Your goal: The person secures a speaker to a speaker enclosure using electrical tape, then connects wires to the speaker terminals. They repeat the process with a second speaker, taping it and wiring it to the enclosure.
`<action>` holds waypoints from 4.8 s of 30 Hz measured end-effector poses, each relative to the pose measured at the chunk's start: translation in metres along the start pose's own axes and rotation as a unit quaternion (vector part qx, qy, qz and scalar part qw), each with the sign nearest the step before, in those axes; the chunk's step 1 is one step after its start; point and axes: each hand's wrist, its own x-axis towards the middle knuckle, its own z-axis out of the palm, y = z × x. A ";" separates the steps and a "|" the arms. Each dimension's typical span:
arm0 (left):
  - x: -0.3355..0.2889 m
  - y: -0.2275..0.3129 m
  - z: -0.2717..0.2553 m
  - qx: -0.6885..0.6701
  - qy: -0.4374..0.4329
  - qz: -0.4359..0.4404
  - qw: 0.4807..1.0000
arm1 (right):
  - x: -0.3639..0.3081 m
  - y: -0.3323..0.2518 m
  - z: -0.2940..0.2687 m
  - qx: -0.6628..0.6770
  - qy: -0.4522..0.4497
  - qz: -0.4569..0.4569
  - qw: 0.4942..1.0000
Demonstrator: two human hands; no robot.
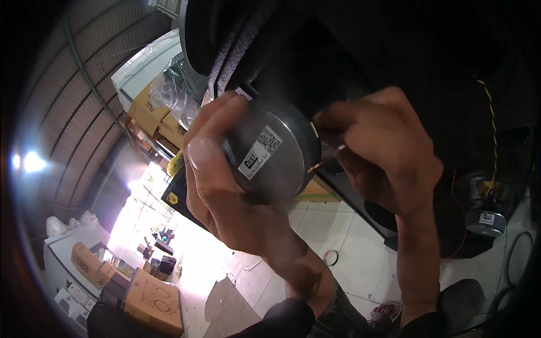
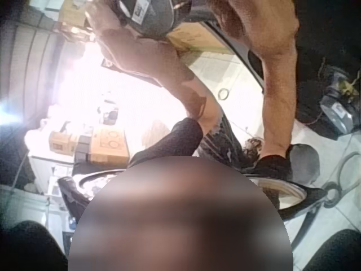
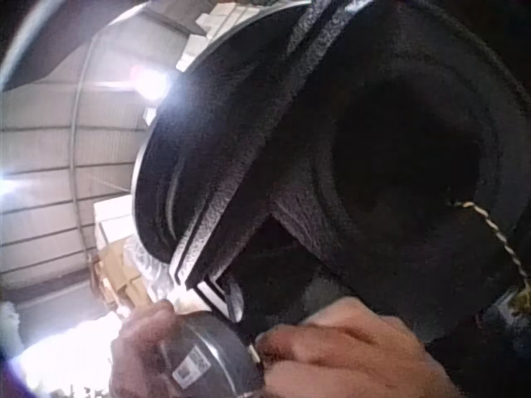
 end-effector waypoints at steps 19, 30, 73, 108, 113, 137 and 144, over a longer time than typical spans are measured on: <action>0.025 -0.017 -0.017 -0.042 -0.097 0.077 0.991 | -0.015 0.007 0.011 -0.116 -0.033 -0.067 0.990; 0.012 -0.018 -0.026 0.169 -0.177 0.377 0.893 | -0.009 -0.004 0.009 -0.089 0.003 -0.012 0.996; 0.021 -0.157 -0.028 -0.452 -0.270 0.074 0.847 | -0.037 -0.099 0.040 -0.447 -0.144 0.124 0.874; -0.085 -0.080 0.014 -0.355 -0.300 -0.245 0.851 | -0.026 -0.111 0.067 -0.524 -0.181 0.010 0.832; -0.079 -0.091 -0.004 -0.359 -0.344 -0.317 0.808 | -0.024 -0.109 0.084 -0.527 -0.126 0.016 0.840; -0.026 -0.122 -0.004 -0.421 0.006 0.002 0.907 | -0.013 -0.117 0.094 -0.563 -0.199 0.017 0.802; -0.034 -0.128 0.005 -0.398 0.038 0.054 0.915 | -0.008 -0.121 0.094 -0.564 -0.247 0.005 0.788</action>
